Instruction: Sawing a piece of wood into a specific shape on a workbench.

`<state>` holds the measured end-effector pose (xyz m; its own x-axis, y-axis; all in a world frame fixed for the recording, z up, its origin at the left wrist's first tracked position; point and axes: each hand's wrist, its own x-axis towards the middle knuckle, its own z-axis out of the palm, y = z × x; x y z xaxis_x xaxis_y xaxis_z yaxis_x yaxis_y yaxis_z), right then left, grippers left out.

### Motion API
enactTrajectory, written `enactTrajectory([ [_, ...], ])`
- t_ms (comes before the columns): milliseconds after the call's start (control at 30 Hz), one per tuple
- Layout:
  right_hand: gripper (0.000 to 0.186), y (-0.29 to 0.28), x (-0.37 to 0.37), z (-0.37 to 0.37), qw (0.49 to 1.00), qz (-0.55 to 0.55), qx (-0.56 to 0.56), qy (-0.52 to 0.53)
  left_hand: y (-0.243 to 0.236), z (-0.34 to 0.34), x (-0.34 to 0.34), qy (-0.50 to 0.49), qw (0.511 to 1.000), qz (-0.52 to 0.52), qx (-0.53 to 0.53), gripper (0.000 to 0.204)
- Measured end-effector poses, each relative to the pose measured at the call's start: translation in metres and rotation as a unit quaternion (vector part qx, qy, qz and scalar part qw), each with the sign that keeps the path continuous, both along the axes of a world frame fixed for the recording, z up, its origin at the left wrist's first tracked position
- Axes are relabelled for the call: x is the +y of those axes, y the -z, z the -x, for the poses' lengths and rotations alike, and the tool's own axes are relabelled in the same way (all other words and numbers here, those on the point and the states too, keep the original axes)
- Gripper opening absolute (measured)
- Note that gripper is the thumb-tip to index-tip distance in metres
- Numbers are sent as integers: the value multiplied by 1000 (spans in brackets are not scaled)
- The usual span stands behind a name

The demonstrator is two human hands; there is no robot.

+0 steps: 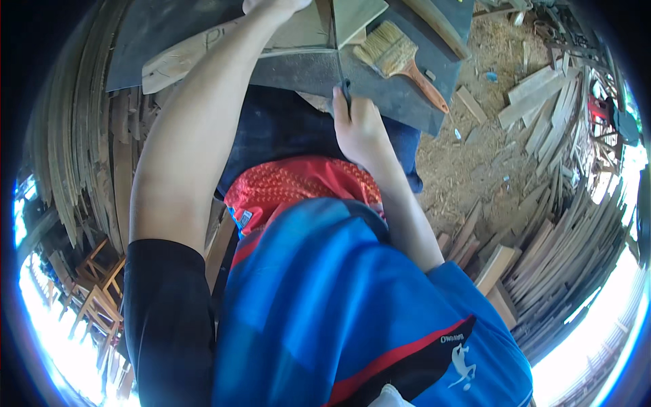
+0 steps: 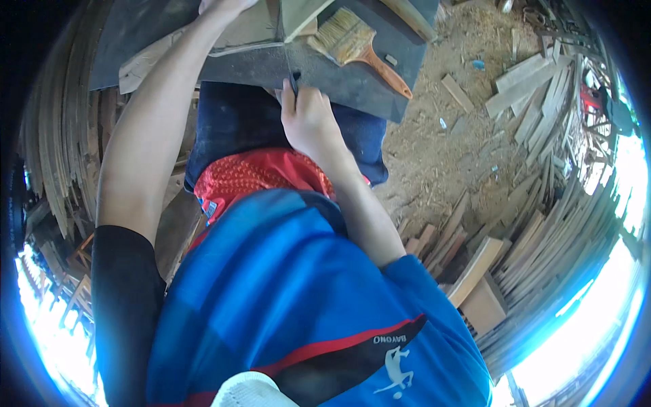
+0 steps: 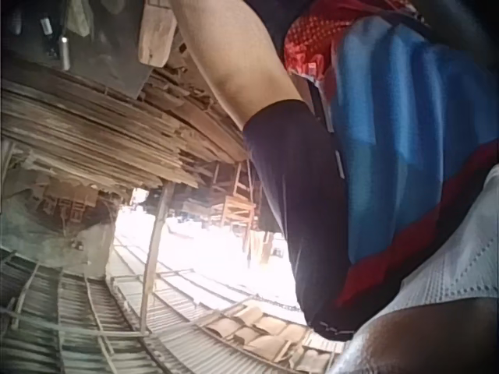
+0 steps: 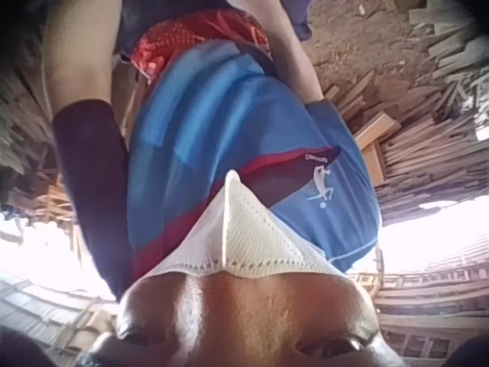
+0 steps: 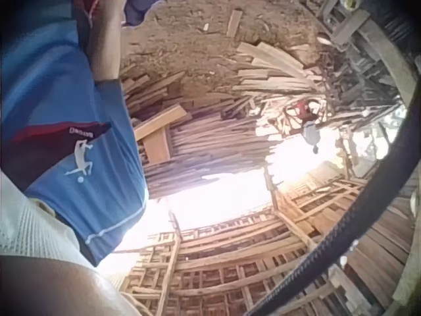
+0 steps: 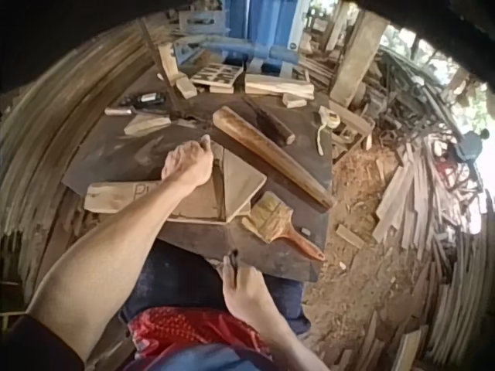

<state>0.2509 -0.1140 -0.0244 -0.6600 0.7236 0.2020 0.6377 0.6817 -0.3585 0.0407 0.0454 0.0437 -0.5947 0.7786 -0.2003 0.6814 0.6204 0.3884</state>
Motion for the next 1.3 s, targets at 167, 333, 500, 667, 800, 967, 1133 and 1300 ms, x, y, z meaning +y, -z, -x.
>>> enactTrajectory([
  [167, 24, -14, 9, -7, 982, 95, 158, 34, -3, 7, 11, -4, 1000, -9, 15, 68],
  [333, 21, 7, -33, -16, 971, -22, 236, 14, 15, 16, 8, 28, 997, -12, 71, 66],
  [500, 17, -5, 27, 8, 993, -118, 21, -2, -7, -6, 2, -39, 999, -18, -6, 66],
  [667, 25, -31, -23, -20, 901, 336, 238, 133, -1, 4, 8, 21, 999, -5, 26, 68],
  [800, 28, -26, 22, 15, 967, 241, 54, 65, 1, 16, 9, 21, 999, -4, 26, 72],
  [967, 29, -27, -14, -11, 909, 329, 226, 117, 25, 16, 9, -18, 997, -23, 71, 72],
  [1133, 27, -17, -8, 7, 994, 61, 89, 31, -4, 6, 6, 30, 999, 32, 25, 72],
  [1300, 26, -5, -5, -1, 969, 166, 162, 88, 7, 5, 3, -6, 1000, 13, 14, 69],
])
